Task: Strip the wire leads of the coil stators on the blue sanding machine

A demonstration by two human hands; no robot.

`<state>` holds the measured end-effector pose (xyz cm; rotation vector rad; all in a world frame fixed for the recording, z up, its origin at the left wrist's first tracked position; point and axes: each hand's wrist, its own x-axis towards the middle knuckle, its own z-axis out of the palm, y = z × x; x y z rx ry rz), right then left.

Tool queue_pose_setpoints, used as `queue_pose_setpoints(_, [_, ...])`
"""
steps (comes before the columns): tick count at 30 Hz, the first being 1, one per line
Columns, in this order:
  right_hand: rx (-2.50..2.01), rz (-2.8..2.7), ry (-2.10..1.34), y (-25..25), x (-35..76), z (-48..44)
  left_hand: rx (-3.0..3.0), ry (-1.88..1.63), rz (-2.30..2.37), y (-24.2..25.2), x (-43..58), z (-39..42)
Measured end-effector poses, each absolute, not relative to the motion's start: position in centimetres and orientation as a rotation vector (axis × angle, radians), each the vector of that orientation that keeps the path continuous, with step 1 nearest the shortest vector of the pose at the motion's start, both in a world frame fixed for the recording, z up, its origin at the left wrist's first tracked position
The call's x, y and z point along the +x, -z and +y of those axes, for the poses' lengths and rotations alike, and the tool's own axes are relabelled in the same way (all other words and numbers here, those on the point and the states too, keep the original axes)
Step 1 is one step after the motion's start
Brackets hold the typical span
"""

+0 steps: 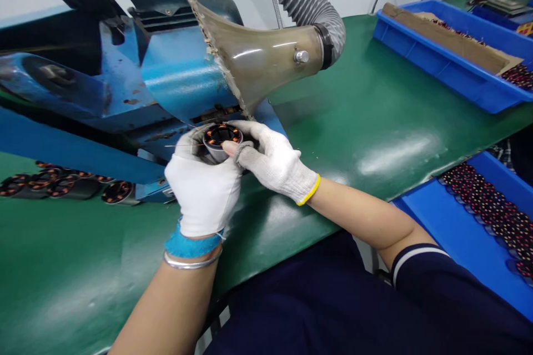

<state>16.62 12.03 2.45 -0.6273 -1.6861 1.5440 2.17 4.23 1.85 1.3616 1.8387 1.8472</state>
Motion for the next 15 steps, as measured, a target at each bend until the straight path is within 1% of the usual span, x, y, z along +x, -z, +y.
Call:
queue_pose_setpoints(7, [-0.714, -1.643, -1.520, -3.3, 15.7, 10.9, 1.339, -1.881, 1.843, -1.4, 1.2, 4.0])
queue_pose_setpoints(12, [-0.641, -1.622, -1.615, -3.8, 16.0, 11.5, 1.344, -1.901, 1.854, -1.2, 1.7, 4.8])
queue_pose_setpoints(15, [-0.679, -1.632, -1.559, -3.3, 16.5, 11.5, 1.337, -1.866, 1.885, -1.0, 2.1, 4.6])
